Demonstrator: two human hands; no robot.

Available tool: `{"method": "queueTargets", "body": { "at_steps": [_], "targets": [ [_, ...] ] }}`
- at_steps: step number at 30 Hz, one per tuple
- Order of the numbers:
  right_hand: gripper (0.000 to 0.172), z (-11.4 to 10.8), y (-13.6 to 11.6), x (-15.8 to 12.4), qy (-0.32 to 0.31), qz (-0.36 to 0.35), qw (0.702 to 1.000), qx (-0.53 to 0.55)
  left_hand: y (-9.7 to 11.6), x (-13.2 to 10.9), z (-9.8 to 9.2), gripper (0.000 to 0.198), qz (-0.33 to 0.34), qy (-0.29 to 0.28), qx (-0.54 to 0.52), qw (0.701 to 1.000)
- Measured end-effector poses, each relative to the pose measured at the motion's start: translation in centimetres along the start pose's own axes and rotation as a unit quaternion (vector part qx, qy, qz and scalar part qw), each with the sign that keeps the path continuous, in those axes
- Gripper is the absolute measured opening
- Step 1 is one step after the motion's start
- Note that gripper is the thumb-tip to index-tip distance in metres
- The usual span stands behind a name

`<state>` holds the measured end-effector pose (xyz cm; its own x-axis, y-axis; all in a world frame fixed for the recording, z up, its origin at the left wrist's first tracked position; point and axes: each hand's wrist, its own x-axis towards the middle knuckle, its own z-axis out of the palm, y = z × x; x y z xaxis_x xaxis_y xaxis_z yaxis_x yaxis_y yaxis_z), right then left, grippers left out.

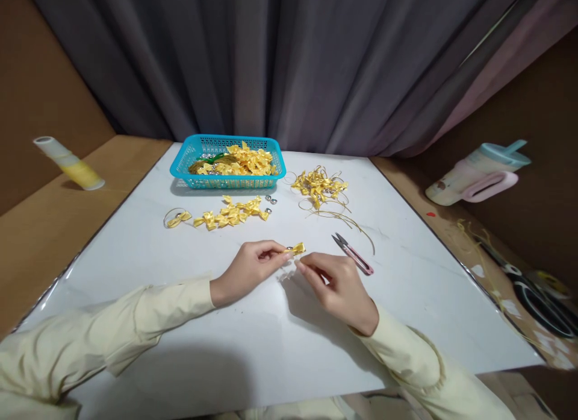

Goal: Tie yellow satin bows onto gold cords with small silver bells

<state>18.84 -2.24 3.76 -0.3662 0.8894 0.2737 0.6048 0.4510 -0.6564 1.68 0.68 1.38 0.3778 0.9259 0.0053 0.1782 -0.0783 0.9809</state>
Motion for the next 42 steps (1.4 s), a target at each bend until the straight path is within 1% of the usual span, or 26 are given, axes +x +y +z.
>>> {"method": "queueTargets", "body": {
  "at_steps": [2, 5, 7, 12, 15, 24, 31, 42],
  "targets": [
    [0.027, 0.4, 0.0, 0.0, -0.039, 0.033, 0.999, 0.004, 0.0, 0.0, 0.0, 0.019, -0.005, -0.003, -0.008, 1.000],
    [0.028, 0.8, 0.1, 0.1, -0.056, 0.078, 0.995, 0.017, -0.1, 0.0, 0.0, 0.021, -0.009, -0.017, -0.024, 1.000],
    [0.027, 0.9, 0.2, 0.2, -0.063, 0.094, 0.993, 0.029, -0.1, -0.1, 0.0, 0.022, -0.014, -0.024, -0.028, 0.999],
    [0.024, 1.0, 0.4, 0.5, -0.072, 0.090, 0.993, 0.030, -0.2, -0.2, 0.0, 0.025, -0.030, -0.027, -0.027, 0.999],
    [0.024, 1.0, 0.5, 0.5, -0.072, 0.084, 0.994, 0.025, -0.2, -0.2, 0.1, 0.025, -0.028, -0.026, -0.033, 0.999],
    [0.025, 1.1, 0.7, 0.6, -0.072, 0.106, 0.992, 0.010, -0.7, 0.0, 1.1, 0.021, -0.024, 0.012, -0.037, 0.999],
    [0.025, 1.0, 0.7, 0.6, -0.065, 0.117, 0.991, 0.003, -0.8, 0.3, 1.8, 0.026, -0.030, 0.038, -0.036, 0.998],
    [0.026, 1.0, 0.3, 0.7, -0.043, 0.114, 0.992, -0.014, -1.3, 0.5, 2.3, 0.021, -0.043, 0.059, -0.056, 0.996]
  ]
}}
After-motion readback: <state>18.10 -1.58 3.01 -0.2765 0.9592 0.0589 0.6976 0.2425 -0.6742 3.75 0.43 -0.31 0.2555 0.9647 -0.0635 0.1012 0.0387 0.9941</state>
